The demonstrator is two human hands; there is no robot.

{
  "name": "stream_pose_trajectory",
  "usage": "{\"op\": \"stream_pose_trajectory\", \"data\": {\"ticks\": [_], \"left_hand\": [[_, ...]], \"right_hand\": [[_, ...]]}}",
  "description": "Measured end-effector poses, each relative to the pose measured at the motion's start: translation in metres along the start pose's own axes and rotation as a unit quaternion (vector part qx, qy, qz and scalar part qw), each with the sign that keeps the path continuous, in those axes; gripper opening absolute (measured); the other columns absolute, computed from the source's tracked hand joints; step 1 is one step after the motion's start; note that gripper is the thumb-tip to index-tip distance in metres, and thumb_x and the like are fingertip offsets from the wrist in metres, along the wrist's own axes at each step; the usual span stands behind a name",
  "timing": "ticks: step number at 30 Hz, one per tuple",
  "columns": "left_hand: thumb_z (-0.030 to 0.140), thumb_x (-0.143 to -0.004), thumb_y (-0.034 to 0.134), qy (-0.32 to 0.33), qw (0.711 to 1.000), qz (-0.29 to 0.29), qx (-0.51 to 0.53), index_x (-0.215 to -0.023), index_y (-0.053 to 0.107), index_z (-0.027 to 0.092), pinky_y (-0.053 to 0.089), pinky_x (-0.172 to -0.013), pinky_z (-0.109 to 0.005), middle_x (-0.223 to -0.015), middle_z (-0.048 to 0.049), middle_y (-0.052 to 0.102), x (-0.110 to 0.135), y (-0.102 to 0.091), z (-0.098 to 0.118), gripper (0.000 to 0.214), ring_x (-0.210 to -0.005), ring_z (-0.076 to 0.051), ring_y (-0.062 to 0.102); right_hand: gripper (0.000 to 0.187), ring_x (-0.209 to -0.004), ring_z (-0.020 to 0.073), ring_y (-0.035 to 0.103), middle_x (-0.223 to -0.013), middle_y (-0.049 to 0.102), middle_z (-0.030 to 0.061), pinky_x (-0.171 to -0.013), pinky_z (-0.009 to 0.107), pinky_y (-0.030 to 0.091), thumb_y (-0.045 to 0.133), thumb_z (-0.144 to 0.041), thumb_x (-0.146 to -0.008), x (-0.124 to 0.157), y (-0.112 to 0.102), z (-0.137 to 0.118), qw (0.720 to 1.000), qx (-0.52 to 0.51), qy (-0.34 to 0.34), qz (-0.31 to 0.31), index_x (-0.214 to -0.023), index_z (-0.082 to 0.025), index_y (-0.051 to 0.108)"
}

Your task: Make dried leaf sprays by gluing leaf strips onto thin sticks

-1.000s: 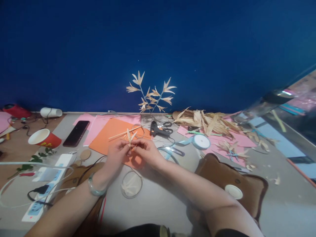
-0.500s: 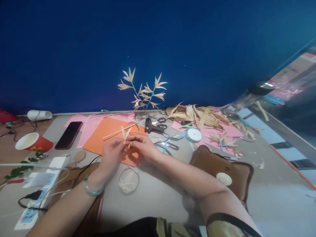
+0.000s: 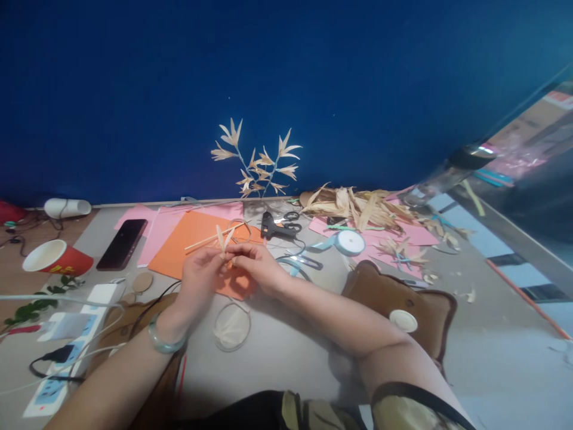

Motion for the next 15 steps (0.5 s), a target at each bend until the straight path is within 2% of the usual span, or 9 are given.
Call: {"op": "stream_pose_trajectory", "data": {"ticks": [6,11,15], "left_hand": [[0.032,-0.072,0.069,-0.022,1.000,-0.008,0.011,-0.078,0.067,0.014,0.039,-0.045,-0.019,-0.054,0.0014,0.061,0.001,-0.001,0.001,0.019,-0.046,-0.009,0.052],[0.031,-0.070,0.070,0.002,1.000,-0.010,-0.011,-0.074,0.068,0.012,0.040,-0.049,-0.020,-0.056,0.0006,0.061,0.004,0.000,0.013,0.019,-0.049,-0.009,0.052],[0.033,-0.070,0.070,-0.020,1.000,-0.011,-0.004,-0.078,0.067,0.012,0.041,-0.050,-0.021,-0.058,0.0000,0.062,0.004,0.001,0.008,0.023,-0.050,-0.010,0.053]], "right_hand": [[0.026,-0.075,0.0111,0.065,-0.085,0.071,0.0004,-0.075,0.025,0.049,0.064,-0.013,-0.068,0.001,0.003,0.001,0.999,-0.015,-0.006,-0.032,-0.093,-0.019,0.069],[0.026,-0.073,0.0104,0.064,-0.084,0.070,0.0005,-0.072,0.023,0.049,0.066,-0.014,-0.069,0.001,0.004,0.003,0.998,-0.038,-0.008,-0.054,-0.095,-0.018,0.067],[0.026,-0.073,0.0111,0.065,-0.083,0.068,0.0006,-0.072,0.024,0.050,0.068,-0.016,-0.069,0.003,0.006,0.003,0.996,-0.051,-0.011,-0.069,-0.095,-0.017,0.065]]}}
Point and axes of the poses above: each hand's wrist, its own x-axis away from the middle knuckle, its own y-axis out of the palm, z = x × y, the point moved 5 cm from there along -x, towards the middle knuckle
